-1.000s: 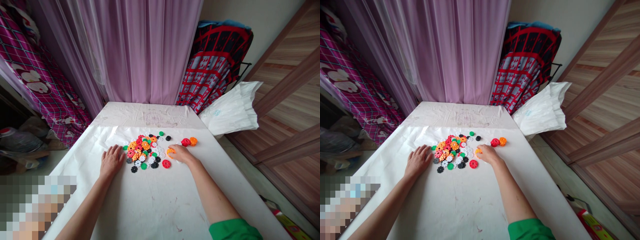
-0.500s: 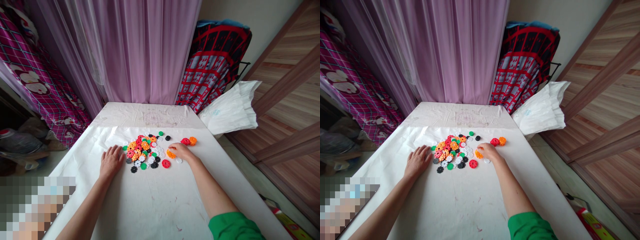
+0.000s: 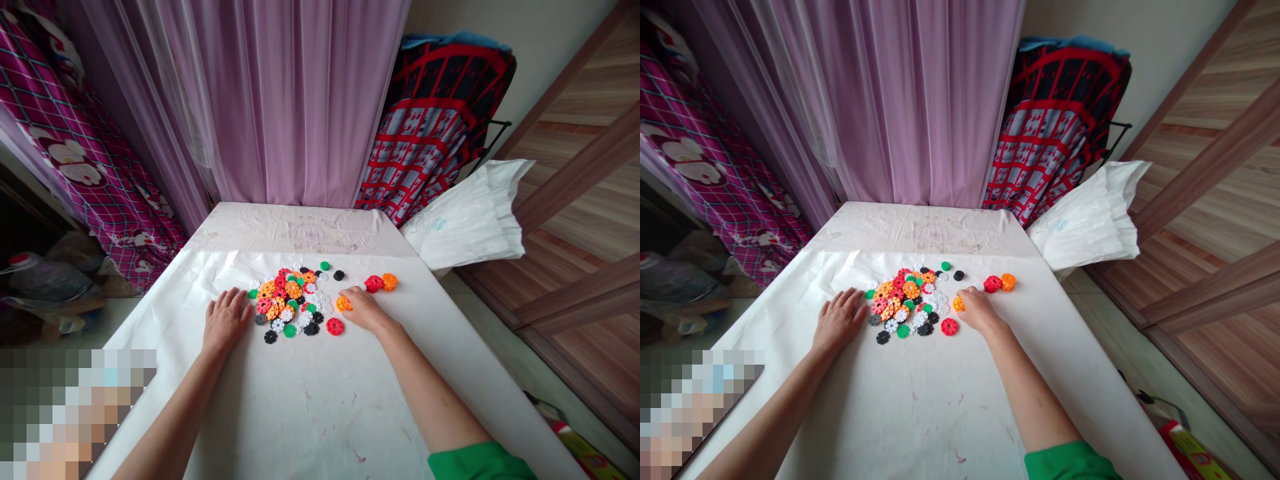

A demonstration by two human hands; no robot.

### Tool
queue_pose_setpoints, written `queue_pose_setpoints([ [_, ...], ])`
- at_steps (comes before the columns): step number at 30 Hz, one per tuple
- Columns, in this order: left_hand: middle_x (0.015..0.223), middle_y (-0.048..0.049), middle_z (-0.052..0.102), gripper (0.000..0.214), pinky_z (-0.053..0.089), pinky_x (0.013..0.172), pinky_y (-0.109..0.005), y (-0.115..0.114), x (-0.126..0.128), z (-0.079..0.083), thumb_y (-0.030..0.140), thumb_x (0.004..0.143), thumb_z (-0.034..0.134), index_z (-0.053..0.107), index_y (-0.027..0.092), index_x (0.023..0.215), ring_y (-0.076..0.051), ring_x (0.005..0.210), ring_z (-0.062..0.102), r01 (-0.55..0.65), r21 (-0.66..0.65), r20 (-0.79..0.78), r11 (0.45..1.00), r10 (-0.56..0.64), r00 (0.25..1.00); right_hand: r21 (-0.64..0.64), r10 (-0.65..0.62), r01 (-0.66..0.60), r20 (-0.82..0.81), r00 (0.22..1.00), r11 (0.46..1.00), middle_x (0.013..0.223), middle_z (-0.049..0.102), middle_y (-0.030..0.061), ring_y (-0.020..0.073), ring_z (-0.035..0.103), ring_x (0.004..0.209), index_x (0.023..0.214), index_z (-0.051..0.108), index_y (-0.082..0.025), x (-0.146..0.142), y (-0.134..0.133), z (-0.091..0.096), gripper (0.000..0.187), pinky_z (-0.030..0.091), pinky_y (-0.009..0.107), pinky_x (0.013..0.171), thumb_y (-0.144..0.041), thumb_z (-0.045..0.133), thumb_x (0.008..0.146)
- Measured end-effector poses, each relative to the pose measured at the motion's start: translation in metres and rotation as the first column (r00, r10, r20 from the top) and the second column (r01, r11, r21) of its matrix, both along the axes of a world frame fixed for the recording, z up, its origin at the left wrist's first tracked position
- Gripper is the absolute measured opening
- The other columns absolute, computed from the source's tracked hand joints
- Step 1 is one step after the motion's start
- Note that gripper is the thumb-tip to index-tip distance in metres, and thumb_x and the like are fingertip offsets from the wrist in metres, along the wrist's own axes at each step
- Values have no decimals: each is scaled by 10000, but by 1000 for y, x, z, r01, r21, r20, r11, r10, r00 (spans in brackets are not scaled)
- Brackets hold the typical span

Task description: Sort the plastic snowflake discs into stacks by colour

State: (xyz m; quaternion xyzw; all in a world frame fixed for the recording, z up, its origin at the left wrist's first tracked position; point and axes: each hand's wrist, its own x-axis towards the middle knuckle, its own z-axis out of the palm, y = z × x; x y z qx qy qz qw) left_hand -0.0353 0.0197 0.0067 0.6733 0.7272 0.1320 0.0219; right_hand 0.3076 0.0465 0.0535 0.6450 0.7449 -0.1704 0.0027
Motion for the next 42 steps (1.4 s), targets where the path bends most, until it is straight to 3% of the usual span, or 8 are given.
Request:
queue_pose_setpoints([
  [6,1506,-91,490,505,254,1168,-520,-1,0,1,450,968,342,547,239,1378,-292,1412,382,2,-7,-9,1000,-2,1000,3,13,-13,7,1000,1000,1208,651,101,235,611,1109,1233,658,-203,-1,4,4,424,423,280,933,-206,625,810],
  [11,1524,-88,470,535,235,1175,-510,-1,0,2,463,972,306,521,222,1398,-287,1425,363,1,-38,-21,999,-2,1000,1,88,-88,19,996,996,1237,616,96,227,601,1108,1287,621,-217,-1,3,4,520,412,274,935,-170,643,770],
  [17,1515,-85,483,511,245,1172,-507,-1,1,2,454,968,328,544,236,1375,-282,1413,379,-2,-16,-15,1000,2,1000,-18,176,-175,74,982,984,1138,618,67,210,608,1039,1135,681,-244,-5,7,7,404,410,258,843,-119,644,753],
  [25,1501,-86,500,493,244,1173,-513,0,-1,0,447,967,350,550,253,1373,-279,1413,382,-3,5,-3,1000,3,1000,-71,152,-143,135,979,987,1079,619,64,210,616,928,1046,692,-238,-10,9,17,339,401,260,751,-149,696,719],
  [29,1505,-91,496,505,257,1167,-517,1,-1,0,460,966,338,557,240,1365,-290,1411,384,2,5,-8,1000,-2,1000,-37,82,-79,90,993,996,1082,618,51,194,602,932,1067,681,-244,14,6,22,354,410,250,779,-145,673,727],
  [35,1491,-87,509,510,264,1160,-517,2,-3,-4,480,964,320,561,259,1356,-288,1400,397,5,22,-25,1000,-4,1000,-2,-144,145,88,986,989,1102,645,53,212,608,964,1060,683,-241,84,0,28,371,439,267,825,-147,666,702],
  [38,1487,-85,513,504,264,1158,-516,3,-4,-7,475,959,329,564,266,1353,-288,1404,389,3,32,-26,999,-2,1000,-29,-237,245,158,958,969,1083,663,60,220,632,934,1059,684,-233,110,0,23,363,451,279,791,-164,663,704],
  [42,1492,-92,508,522,268,1157,-523,4,-6,-7,483,960,317,564,248,1355,-292,1404,388,5,25,-24,1000,-5,1000,-18,-281,288,169,945,957,1064,677,73,236,653,918,1056,688,-232,119,4,9,366,461,293,773,-181,668,694],
])
